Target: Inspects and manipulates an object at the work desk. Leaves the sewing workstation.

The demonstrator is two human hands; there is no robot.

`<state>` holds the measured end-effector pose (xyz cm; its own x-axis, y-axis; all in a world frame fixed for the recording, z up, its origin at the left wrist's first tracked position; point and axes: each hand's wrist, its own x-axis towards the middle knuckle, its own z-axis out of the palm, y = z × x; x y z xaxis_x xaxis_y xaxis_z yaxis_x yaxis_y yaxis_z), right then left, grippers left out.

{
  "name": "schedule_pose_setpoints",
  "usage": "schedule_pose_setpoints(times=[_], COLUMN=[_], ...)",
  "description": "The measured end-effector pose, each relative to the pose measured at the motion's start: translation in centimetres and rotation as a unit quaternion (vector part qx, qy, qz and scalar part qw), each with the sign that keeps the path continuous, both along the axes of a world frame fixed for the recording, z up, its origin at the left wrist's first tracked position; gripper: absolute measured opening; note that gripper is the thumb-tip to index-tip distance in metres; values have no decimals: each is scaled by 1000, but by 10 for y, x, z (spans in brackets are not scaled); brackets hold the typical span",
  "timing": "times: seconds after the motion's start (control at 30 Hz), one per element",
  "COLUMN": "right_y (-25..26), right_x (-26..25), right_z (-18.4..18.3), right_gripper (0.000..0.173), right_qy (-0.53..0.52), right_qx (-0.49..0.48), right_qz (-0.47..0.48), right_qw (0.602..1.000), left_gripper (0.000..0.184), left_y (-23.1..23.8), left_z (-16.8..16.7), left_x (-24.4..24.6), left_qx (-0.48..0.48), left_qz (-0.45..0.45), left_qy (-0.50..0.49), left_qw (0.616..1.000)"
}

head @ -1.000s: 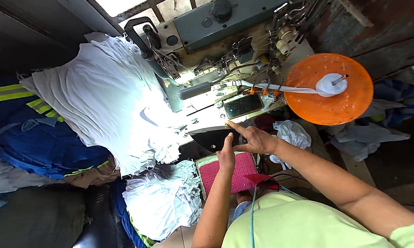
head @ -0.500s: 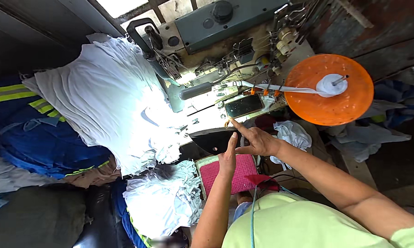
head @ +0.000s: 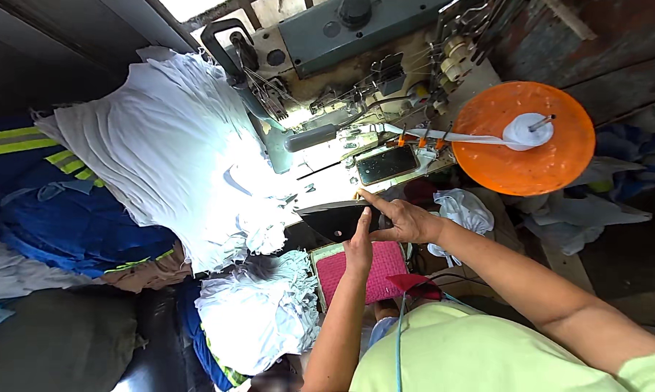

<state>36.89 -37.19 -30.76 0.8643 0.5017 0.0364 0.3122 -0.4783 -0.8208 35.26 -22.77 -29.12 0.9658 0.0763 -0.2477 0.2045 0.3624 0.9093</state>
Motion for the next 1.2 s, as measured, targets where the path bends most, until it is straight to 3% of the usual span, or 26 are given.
schedule_pose_setpoints(times=[0.27, 0.53, 1.2], right_y=[0, -1, 1], right_x=[1, 2, -1], right_z=[-7, -8, -10], right_gripper=[82, 88, 81], right_qy=[-13, -5, -79], right_qx=[1, 27, -20], right_qz=[-9, 2, -33], right_qw=[1000, 1000, 996], left_gripper=[13, 14, 12], left_y=[-5, -1, -13], left_z=[-1, -3, -1], left_x=[3, 2, 4], left_qx=[24, 28, 1], left_qz=[46, -7, 86], left_qy=[4, -22, 16], left_qw=[999, 999, 996])
